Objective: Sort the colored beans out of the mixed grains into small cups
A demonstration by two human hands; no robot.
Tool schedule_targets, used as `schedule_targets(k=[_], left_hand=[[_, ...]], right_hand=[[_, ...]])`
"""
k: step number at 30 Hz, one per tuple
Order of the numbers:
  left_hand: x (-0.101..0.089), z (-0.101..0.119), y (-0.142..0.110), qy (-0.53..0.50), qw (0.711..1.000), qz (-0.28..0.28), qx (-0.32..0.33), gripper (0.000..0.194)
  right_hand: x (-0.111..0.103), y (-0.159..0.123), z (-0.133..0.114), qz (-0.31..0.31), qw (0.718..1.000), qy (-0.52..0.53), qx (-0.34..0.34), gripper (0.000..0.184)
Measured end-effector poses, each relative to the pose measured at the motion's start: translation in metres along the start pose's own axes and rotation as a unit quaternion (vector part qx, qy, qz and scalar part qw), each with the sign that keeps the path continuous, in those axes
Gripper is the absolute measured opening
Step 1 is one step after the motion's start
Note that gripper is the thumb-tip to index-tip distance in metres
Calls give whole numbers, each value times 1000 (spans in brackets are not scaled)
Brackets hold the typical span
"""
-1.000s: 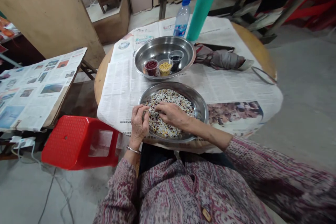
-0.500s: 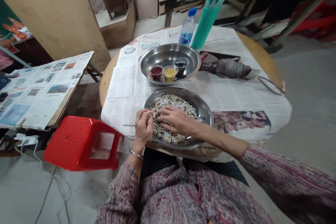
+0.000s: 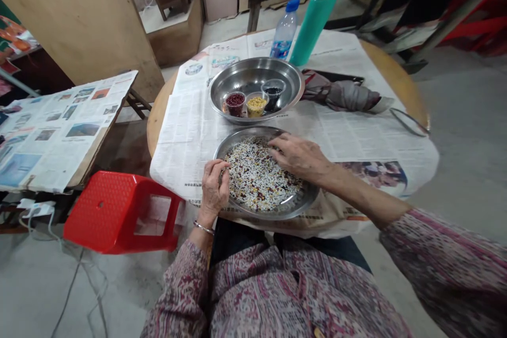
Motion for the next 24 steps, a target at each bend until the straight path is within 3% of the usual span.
schedule_targets(k=[4,7,13,15,20,22,24], left_hand=[[0,1,0,2,1000,-4,1,18],[-1,1,0,2,1000,-1,2,18],[-1,0,1,4,1000,0,7,18],[-1,0,1,7,1000,0,7,17],[0,-1,1,6,1000,5,8,18],[0,-2,0,8,1000,9,11,19],[1,-3,0,9,1000,12,11,19]], right_hand=[[15,-17,-14,-48,999,18,-2,36],[30,-18,-39,-75,995,61,-15,23],[42,-9,-65,-118,955,270,35,25],[41,-15,-76,-114,946,302,4,25],[45,-45,-110,-137,949,214,-187,22],[45,-47,-105,-129,957,157,-208,22],[40,-37,-89,-103,969,126,-186,23]])
Point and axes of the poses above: each hand's wrist, its own y-axis towards the middle knuckle, its own x-axis out of the palm, z = x × y, the point moved 7 cm from there along y, towards the middle knuckle, and after that the axes turned 13 degrees about y, right-handed, at the moved point
